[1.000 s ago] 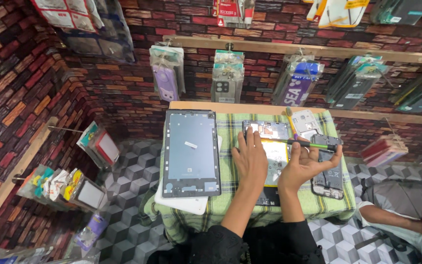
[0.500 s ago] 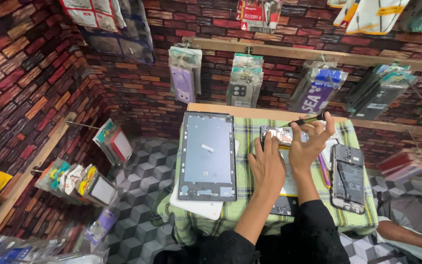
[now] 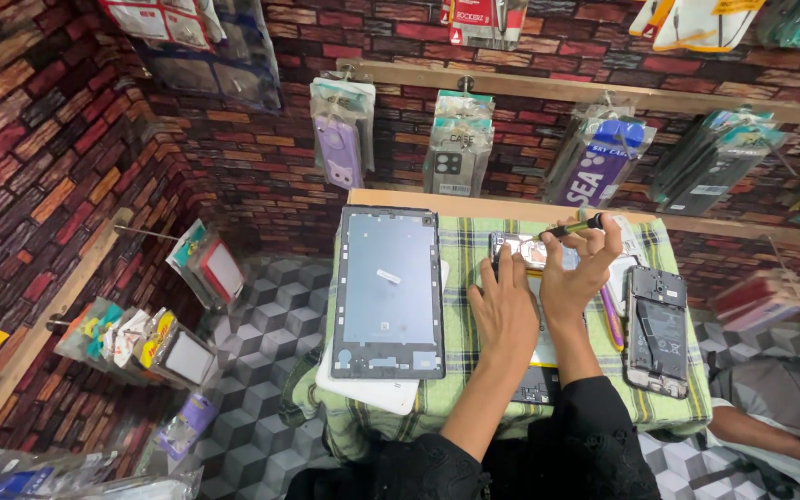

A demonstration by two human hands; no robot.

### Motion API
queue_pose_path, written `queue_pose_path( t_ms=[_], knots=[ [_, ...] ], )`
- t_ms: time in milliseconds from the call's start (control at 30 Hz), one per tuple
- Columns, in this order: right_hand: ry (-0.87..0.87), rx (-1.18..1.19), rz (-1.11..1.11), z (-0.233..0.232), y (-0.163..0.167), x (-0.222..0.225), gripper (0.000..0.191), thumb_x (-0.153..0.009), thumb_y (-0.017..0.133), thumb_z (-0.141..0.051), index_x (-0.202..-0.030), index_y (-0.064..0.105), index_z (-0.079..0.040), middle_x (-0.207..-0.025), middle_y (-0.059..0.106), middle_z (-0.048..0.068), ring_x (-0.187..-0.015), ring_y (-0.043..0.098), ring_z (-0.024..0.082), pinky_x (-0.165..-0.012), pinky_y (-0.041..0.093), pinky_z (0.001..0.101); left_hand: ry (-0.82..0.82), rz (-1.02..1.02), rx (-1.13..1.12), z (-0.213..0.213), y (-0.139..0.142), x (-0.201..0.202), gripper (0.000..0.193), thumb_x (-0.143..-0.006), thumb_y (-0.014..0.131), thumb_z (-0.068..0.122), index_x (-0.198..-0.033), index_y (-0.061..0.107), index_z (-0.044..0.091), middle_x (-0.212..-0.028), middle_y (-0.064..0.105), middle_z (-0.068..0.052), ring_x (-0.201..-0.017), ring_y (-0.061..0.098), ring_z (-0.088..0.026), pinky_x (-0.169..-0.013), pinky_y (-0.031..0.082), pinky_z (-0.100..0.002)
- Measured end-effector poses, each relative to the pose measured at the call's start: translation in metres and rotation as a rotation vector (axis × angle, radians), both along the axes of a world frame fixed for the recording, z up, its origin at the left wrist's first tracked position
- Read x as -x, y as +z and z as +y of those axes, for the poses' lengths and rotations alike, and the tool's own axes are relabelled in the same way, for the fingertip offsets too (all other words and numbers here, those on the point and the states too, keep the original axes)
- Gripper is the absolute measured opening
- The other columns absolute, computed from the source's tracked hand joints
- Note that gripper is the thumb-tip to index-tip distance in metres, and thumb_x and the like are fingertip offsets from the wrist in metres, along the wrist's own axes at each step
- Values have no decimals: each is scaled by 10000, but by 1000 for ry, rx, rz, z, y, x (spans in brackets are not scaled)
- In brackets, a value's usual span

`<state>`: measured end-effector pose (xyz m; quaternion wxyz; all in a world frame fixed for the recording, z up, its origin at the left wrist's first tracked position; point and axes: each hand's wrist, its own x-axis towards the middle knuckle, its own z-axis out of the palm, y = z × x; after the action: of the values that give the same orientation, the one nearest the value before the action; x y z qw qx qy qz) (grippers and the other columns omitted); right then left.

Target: The person uses a screwdriver to remove screws from a disassembled tablet and then detaches a metal bracket from the internal chassis. The removed bracket is placed on the tablet screen to the left.

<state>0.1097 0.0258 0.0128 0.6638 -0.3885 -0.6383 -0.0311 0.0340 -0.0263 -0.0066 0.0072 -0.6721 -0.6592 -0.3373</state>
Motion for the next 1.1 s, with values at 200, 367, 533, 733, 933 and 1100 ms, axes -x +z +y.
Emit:
queue_pose_path(
  t_ms=[200, 367, 533, 733, 933, 1100],
  knots=[
    [-29, -29, -31, 4, -2, 2, 789, -951, 757, 139, -1540, 281, -84, -1123, 687, 180, -964, 722, 250, -875, 580, 336, 5, -24, -32, 0, -1, 2, 545, -908, 607, 153, -1425, 507, 15, -1565, 412, -123, -1369, 399, -380, -943, 407, -540],
    [-10, -24, -26, 7, -5, 1, 792, -944, 758, 144, -1541, 287, -77, -1118, 688, 181, -964, 727, 250, -864, 581, 337, -10, -66, -34, -2, 1, 4, 512, -928, 602, 154, -1415, 516, 23, -1569, 417, -104, -1368, 406, -375, -933, 408, -534],
    [9, -21, -25, 9, -6, 0, 795, -938, 753, 161, -1544, 295, -73, -1095, 679, 178, -969, 737, 252, -861, 584, 333, -12, -40, -7, -4, 4, 5, 535, -910, 606, 149, -1420, 510, 22, -1566, 404, -109, -1369, 401, -380, -930, 408, -533],
    [21, 5, -54, 4, 1, 1, 742, -995, 734, 91, -1557, 276, -69, -1132, 680, 167, -1024, 711, 260, -924, 570, 374, -12, -25, 1, -4, 5, 5, 554, -906, 610, 148, -1434, 504, 19, -1572, 397, -109, -1365, 398, -380, -944, 405, -539],
    [-198, 120, -216, 1, 16, -1, 747, -934, 807, 37, -1506, 359, -134, -1074, 682, 145, -981, 690, 278, -901, 534, 395, -18, -42, 1, -5, 8, 6, 573, -904, 629, 155, -1443, 501, 5, -1573, 402, -114, -1363, 399, -377, -951, 399, -535],
    [65, 182, -251, 16, 35, -12, 774, -954, 700, 41, -1578, 261, -90, -1252, 670, 153, -986, 701, 281, -843, 553, 408, -28, -91, -11, -5, 11, 7, 538, -929, 620, 146, -1437, 508, 12, -1567, 429, -101, -1361, 411, -375, -947, 403, -525]
  ],
)
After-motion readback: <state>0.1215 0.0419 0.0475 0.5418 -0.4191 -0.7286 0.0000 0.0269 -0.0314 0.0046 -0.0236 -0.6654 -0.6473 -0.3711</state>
